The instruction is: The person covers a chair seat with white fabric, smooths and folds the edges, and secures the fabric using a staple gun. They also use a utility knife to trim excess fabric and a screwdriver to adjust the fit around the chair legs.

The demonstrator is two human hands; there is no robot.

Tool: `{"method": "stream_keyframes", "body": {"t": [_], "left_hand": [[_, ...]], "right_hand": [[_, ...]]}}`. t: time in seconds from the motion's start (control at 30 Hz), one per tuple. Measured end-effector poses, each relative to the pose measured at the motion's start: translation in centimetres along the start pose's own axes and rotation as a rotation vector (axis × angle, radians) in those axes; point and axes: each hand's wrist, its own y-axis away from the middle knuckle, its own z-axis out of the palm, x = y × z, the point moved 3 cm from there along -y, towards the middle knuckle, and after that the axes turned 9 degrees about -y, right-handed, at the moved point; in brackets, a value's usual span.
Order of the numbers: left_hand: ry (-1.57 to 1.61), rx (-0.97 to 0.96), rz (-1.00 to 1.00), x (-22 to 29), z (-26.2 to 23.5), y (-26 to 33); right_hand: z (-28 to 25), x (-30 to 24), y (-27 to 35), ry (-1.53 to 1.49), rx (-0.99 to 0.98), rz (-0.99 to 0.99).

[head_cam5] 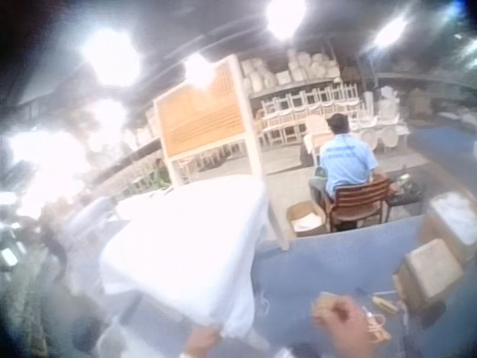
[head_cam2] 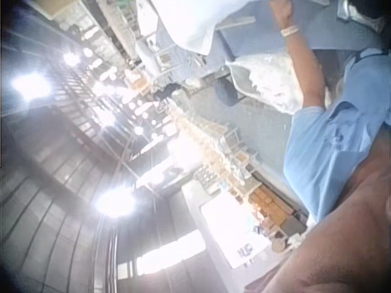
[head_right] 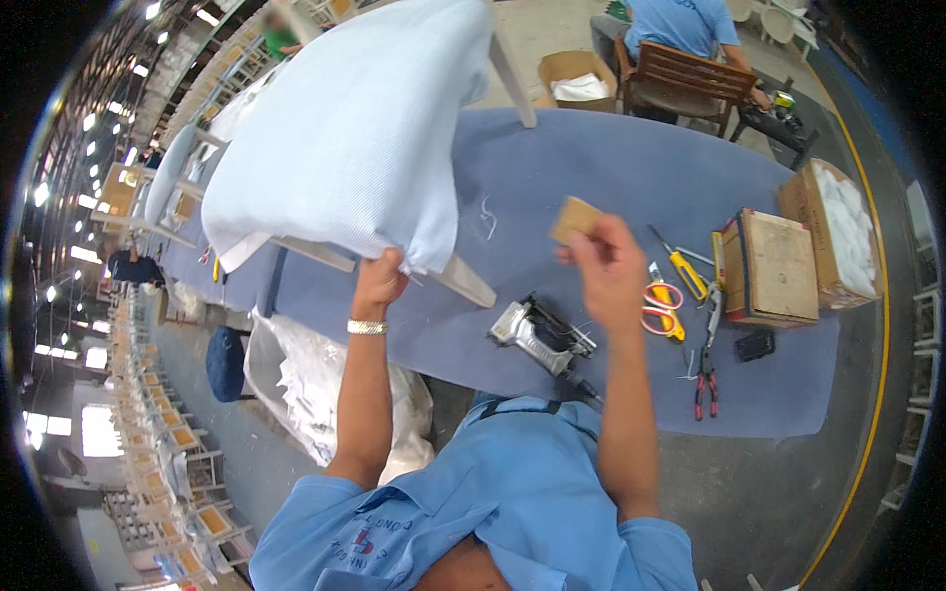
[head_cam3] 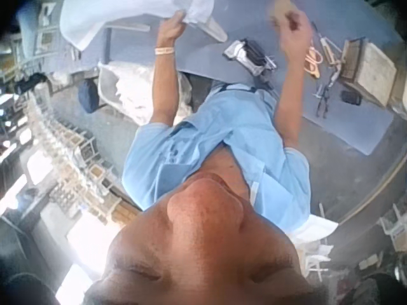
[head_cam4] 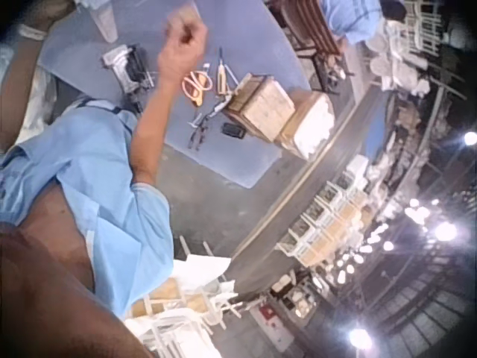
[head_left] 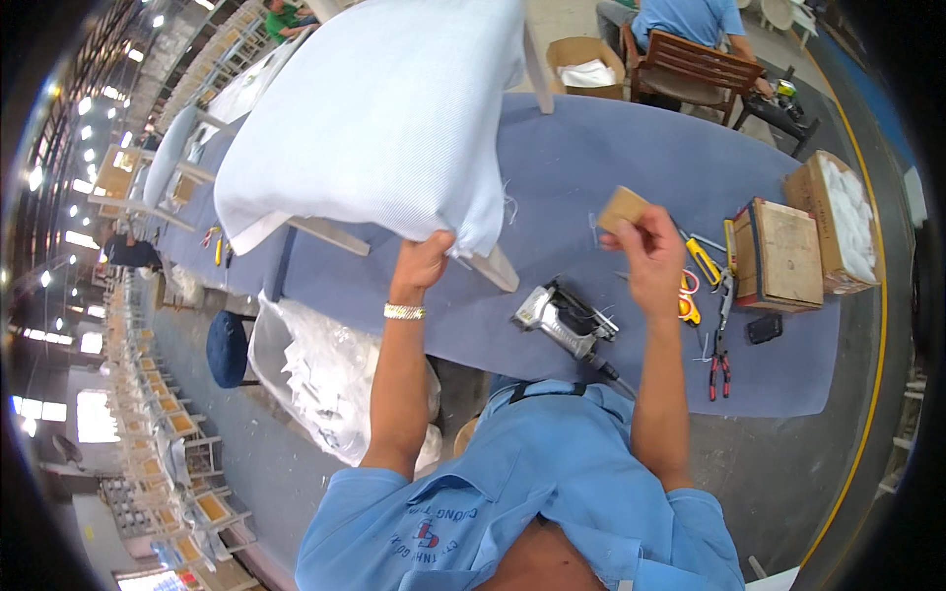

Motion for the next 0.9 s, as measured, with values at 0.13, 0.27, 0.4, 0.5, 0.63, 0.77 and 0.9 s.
{"method": "stream_keyframes", "body": {"t": [0.13,0.27,0.4,0.5,0.63,0.77,0.9], "left_hand": [[0.167,-0.102,0.060,2.5,2.9,0.4],[0.173,-0.144,0.026,2.1,2.1,0.3],[0.165,-0.162,0.005,1.6,1.6,0.1],[0.152,-0.155,0.006,1.6,1.6,0.1],[0.145,-0.151,0.052,2.3,2.2,0.3],[0.057,-0.133,-0.002,1.6,1.2,0.1],[0.077,-0.164,0.038,2.5,1.9,0.4]], "right_hand": [[7.9,0.2,0.9,0.064,-0.201,-0.148],[11.3,0.6,1.5,0.099,-0.258,-0.247],[12.6,0.4,1.4,0.193,-0.305,-0.308],[12.5,1.4,1.5,0.229,-0.330,-0.294],[12.7,1.3,1.9,0.298,-0.329,-0.336],[13.7,0.4,1.9,0.368,-0.347,-0.429],[14.2,-0.3,1.9,0.457,-0.348,-0.469]]}}
